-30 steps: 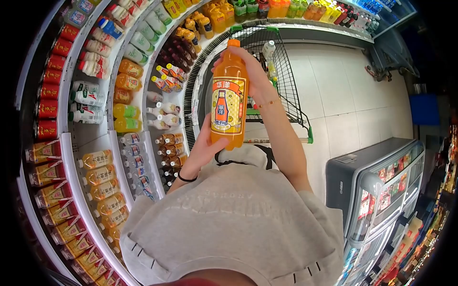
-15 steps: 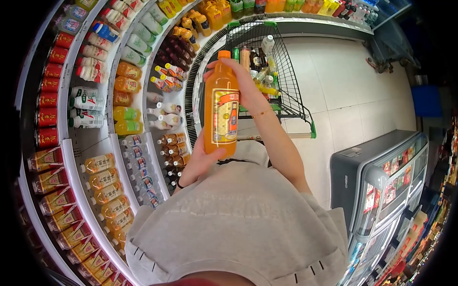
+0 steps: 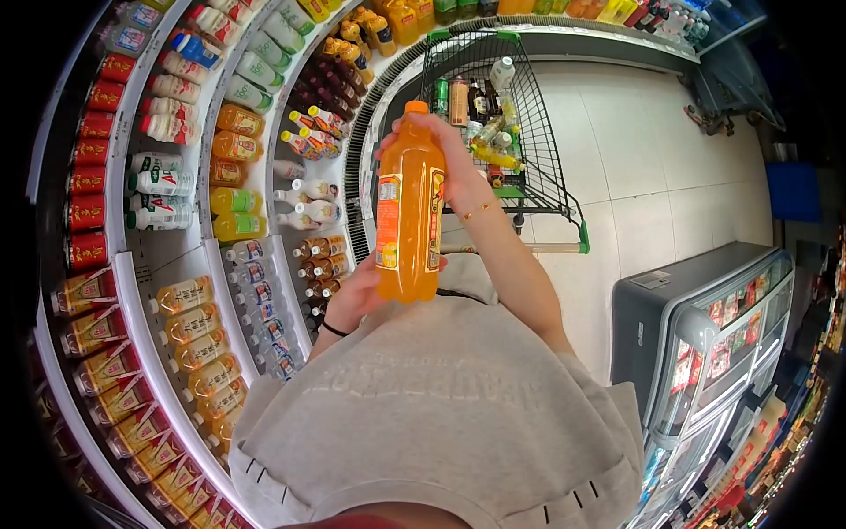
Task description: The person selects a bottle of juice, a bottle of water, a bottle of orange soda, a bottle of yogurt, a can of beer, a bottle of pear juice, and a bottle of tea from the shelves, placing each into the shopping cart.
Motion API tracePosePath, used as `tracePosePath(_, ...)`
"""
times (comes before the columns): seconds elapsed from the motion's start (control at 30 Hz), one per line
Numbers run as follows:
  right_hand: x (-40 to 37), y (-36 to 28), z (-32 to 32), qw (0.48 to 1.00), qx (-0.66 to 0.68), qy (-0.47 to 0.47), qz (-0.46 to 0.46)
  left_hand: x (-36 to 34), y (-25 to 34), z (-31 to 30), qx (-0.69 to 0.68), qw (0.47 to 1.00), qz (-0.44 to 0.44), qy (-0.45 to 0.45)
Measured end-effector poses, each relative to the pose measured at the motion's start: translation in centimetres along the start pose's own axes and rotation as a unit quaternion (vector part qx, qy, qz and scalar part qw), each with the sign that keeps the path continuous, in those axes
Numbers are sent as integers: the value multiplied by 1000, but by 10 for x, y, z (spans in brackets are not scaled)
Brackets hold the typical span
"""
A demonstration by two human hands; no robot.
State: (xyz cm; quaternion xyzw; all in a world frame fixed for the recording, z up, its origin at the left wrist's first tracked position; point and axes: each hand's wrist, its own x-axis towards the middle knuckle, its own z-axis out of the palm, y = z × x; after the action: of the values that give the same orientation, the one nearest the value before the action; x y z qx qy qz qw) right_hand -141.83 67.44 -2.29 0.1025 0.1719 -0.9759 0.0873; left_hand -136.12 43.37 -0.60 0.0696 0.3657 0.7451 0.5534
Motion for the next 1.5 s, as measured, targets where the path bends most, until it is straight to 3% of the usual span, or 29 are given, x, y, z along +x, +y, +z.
tracePosePath(0.03,-2,1,4,1000,0,0,1,1,0,2,-80,995,-1,-64)
tracePosePath(0.27,-7,2,14,998,-19,16,-52,0,-15,-4,-75,995,69,-17)
tracePosePath(0.33,-8,4,14,997,-42,24,-55,-3,-19,-10,59,992,85,73)
tracePosePath(0.37,-8,4,13,995,-73,25,-58,-3,-20,-12,58,992,84,75)
tracePosePath(0.43,-7,1,12,992,-104,26,-61,0,-17,-14,179,974,100,97)
tracePosePath(0.57,-6,-1,12,975,-204,46,-73,2,-11,1,225,957,105,148)
tracePosePath(0.63,-6,0,16,969,-223,62,-82,6,-14,-1,372,891,169,197)
tracePosePath(0.67,-6,0,20,964,-229,100,-94,7,-13,0,372,891,169,198)
tracePosePath(0.73,-6,-1,20,956,-235,139,-105,7,-9,5,465,832,178,245)
tracePosePath(0.87,-1,-5,18,968,-200,109,-104,4,-5,-3,464,832,185,241)
tracePosePath(0.97,6,-7,11,971,-187,102,-105,-1,-1,-17,416,863,203,201)
tracePosePath(1.03,9,-10,9,978,-158,100,-96,-4,4,-27,230,951,127,166)
tracePosePath(1.1,11,-9,3,982,-142,98,-79,-9,1,-37,191,963,96,166)
tracePosePath(1.17,15,-4,0,991,-90,60,-75,-10,-17,-60,53,993,40,100)
tracePosePath(1.3,10,8,11,987,-134,64,-62,-15,-15,-48,141,982,24,124)
tracePosePath(1.43,15,23,7,972,-206,72,-84,-12,-12,-56,193,968,73,146)
tracePosePath(1.5,17,29,9,936,-320,83,-122,-12,-10,-61,236,956,79,156)
